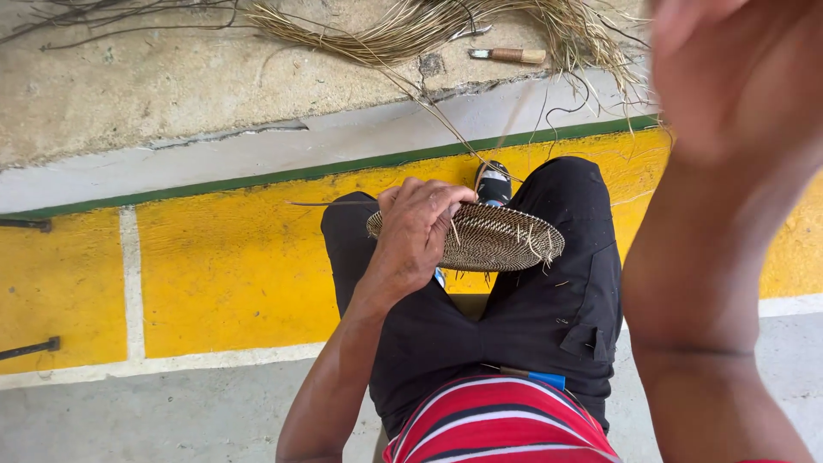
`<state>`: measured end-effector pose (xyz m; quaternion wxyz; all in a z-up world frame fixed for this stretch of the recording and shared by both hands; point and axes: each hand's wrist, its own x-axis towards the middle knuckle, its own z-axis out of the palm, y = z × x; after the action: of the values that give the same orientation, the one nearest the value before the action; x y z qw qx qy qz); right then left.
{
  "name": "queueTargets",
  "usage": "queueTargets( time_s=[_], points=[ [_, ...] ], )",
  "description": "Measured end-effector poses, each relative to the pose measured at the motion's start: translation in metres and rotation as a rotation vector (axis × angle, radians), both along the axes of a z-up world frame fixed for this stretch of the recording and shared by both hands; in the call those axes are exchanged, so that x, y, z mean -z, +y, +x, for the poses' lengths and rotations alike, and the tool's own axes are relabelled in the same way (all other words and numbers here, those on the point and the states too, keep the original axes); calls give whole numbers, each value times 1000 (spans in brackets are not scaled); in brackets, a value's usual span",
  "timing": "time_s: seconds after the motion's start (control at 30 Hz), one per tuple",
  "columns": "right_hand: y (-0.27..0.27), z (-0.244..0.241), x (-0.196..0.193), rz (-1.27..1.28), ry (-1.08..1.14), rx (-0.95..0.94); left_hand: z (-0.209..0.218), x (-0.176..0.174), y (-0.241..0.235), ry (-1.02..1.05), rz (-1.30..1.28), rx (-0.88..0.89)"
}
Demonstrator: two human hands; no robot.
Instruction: Weaving a small basket or platter using dried plant fibers.
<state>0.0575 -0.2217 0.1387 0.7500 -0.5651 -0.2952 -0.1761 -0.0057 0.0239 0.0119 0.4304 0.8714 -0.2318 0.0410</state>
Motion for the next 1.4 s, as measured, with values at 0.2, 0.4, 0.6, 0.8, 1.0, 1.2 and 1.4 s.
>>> queueTargets(
  time_s=[0.2, 0.4, 0.6, 0.8, 1.0, 1.2, 1.4],
  points=[
    [27, -59, 86, -304, 183, -10, 0, 0, 0, -70, 5, -16],
    [26, -79, 122, -703, 254, 387, 1, 3, -3, -90, 39, -29],
    [42, -56, 92, -993, -148, 461, 3, 7, -4, -110, 40, -31],
    [-24, -10, 99, -570, 52, 404, 6, 8, -5, -104, 15, -80],
    [-157, 8, 143, 191, 175, -101, 10, 11, -7, -173, 43, -87],
    [20, -53, 127, -28, 308, -59, 10, 13, -5, -96, 9, -87],
    [30, -66, 135, -473, 270, 134, 11, 16, -8, -129, -10, -91]
  ],
)
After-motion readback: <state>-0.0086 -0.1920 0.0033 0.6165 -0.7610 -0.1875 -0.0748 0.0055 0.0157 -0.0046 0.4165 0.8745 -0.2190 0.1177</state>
